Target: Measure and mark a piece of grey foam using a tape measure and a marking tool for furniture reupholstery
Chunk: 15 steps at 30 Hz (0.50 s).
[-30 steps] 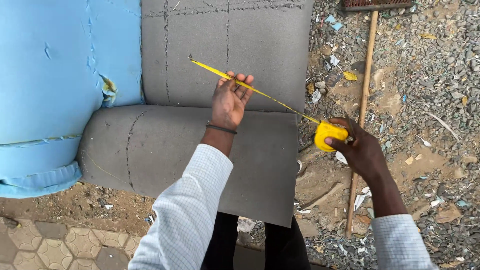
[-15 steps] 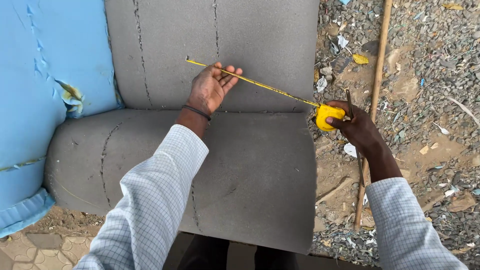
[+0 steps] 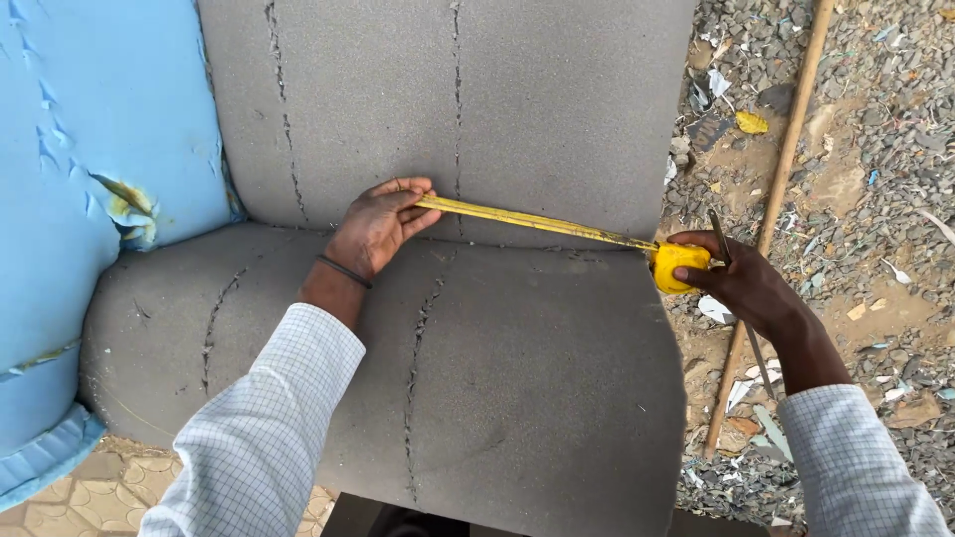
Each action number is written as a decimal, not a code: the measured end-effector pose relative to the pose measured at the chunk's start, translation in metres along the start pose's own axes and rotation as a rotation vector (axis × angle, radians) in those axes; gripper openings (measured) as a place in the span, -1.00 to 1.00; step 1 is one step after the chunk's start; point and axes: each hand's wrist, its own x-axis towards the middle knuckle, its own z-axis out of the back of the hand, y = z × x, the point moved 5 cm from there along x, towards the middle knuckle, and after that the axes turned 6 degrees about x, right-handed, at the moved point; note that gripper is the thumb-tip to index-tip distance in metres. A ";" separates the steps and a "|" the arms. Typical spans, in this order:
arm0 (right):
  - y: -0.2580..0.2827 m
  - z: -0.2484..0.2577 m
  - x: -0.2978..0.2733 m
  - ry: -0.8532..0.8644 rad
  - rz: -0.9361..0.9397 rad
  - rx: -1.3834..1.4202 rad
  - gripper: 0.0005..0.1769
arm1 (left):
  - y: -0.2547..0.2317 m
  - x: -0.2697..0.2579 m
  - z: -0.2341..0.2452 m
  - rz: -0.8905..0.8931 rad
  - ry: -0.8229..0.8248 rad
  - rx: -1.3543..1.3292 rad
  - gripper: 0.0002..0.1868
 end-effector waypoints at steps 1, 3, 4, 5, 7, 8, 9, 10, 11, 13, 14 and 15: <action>-0.003 0.001 0.002 0.004 0.002 -0.003 -0.37 | 0.000 0.000 0.011 -0.001 -0.004 -0.003 -0.83; -0.012 0.001 0.004 0.040 -0.033 0.070 -0.32 | 0.001 -0.001 0.029 0.003 0.059 0.290 -0.74; -0.010 0.002 0.005 0.043 -0.033 0.067 -0.32 | 0.001 -0.002 0.030 0.003 0.057 0.287 -0.74; -0.009 0.002 0.006 0.053 -0.054 0.036 -0.34 | -0.001 -0.003 0.031 -0.037 0.018 0.384 -0.79; -0.008 0.007 0.014 0.063 -0.074 0.003 -0.35 | -0.002 0.004 0.034 -0.077 -0.022 0.478 -0.84; -0.009 0.007 0.018 0.089 -0.068 -0.036 -0.37 | -0.003 0.008 0.037 -0.130 -0.037 0.570 -0.86; -0.011 0.008 0.022 0.115 -0.062 -0.075 -0.40 | -0.003 0.012 0.040 -0.184 -0.052 0.662 -0.88; -0.002 0.006 0.021 0.116 -0.064 -0.076 -0.40 | 0.001 0.018 0.047 -0.181 -0.052 0.662 -0.88; 0.005 0.005 0.020 0.121 -0.104 -0.073 -0.38 | 0.006 0.025 0.052 -0.177 -0.037 0.721 -0.90; 0.013 0.007 0.021 0.124 -0.145 -0.070 -0.35 | 0.004 0.026 0.057 -0.173 -0.019 0.782 -0.90; 0.013 0.010 0.022 0.131 -0.148 -0.117 -0.35 | -0.002 0.020 0.056 -0.180 -0.009 0.868 -0.91; 0.013 0.012 0.023 0.137 -0.151 -0.164 -0.36 | -0.007 0.013 0.056 -0.188 0.001 0.953 -0.92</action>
